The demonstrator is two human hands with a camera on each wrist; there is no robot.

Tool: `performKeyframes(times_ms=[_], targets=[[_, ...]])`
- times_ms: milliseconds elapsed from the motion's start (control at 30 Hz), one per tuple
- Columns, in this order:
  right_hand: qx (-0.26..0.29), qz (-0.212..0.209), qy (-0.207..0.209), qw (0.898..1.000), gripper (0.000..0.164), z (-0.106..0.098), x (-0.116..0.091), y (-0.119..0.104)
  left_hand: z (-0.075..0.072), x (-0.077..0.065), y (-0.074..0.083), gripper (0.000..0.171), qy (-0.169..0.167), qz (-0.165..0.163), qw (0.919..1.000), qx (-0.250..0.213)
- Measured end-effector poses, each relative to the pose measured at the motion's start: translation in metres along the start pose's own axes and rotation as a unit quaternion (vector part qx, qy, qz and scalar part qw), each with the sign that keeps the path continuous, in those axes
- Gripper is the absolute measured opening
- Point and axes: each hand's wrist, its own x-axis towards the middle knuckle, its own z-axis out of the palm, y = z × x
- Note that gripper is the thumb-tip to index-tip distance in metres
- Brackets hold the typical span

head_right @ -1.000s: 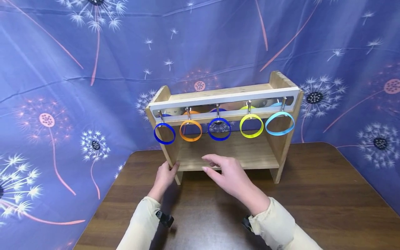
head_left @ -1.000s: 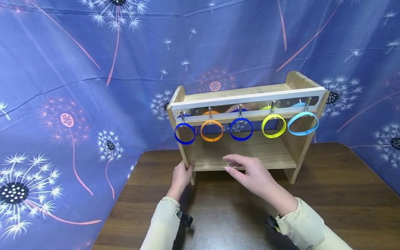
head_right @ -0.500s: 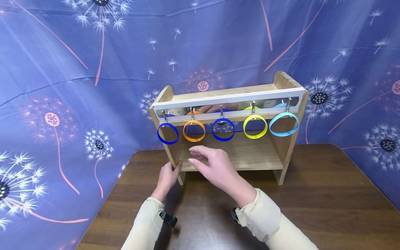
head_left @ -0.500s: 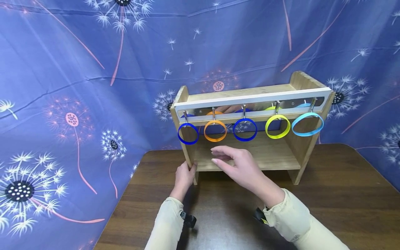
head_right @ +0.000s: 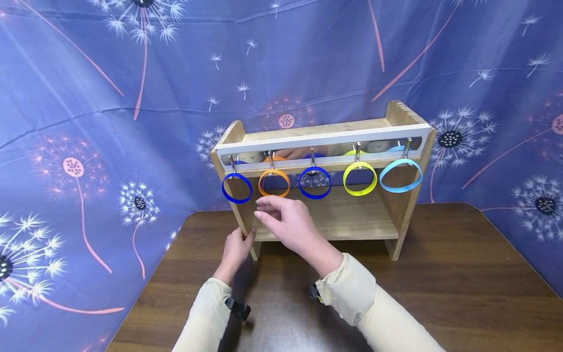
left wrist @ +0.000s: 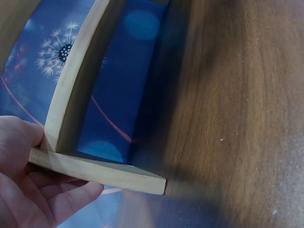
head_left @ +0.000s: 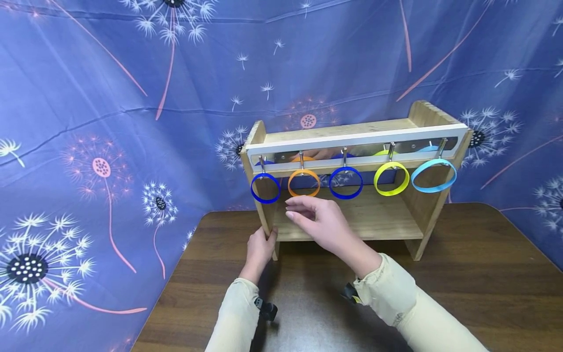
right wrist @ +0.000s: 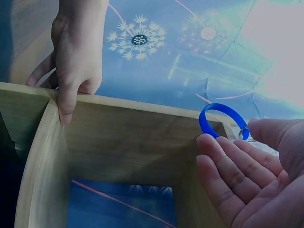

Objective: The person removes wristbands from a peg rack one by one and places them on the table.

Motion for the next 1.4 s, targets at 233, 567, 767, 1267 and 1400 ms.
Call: performKeyframes(times_ms=[233, 567, 767, 1267, 1400], targets=[[-0.01, 0.0, 0.018, 1.0, 0.025, 0.005, 0.008, -0.001, 0.001, 0.0, -0.001, 0.023, 0.006, 0.006, 1.0, 0.001], [-0.026, 0.013, 0.028, 0.999, 0.029, 0.011, 0.015, -0.003, 0.0, 0.0, 0.0, 0.023, 0.003, 0.006, 1.0, -0.005], [-0.031, 0.016, 0.042, 0.998, 0.029, 0.015, 0.018, -0.004, 0.0, 0.0, 0.0, 0.023, 0.0, 0.005, 1.0, -0.004], [-0.024, 0.052, 0.068, 0.996, 0.032, 0.024, 0.027, -0.007, -0.002, 0.001, 0.001, 0.023, -0.01, -0.003, 0.9999, -0.006], [-0.016, 0.058, 0.071, 0.996, 0.032, 0.026, 0.029, -0.008, -0.002, 0.001, 0.0, 0.022, -0.01, -0.004, 0.9999, -0.01]])
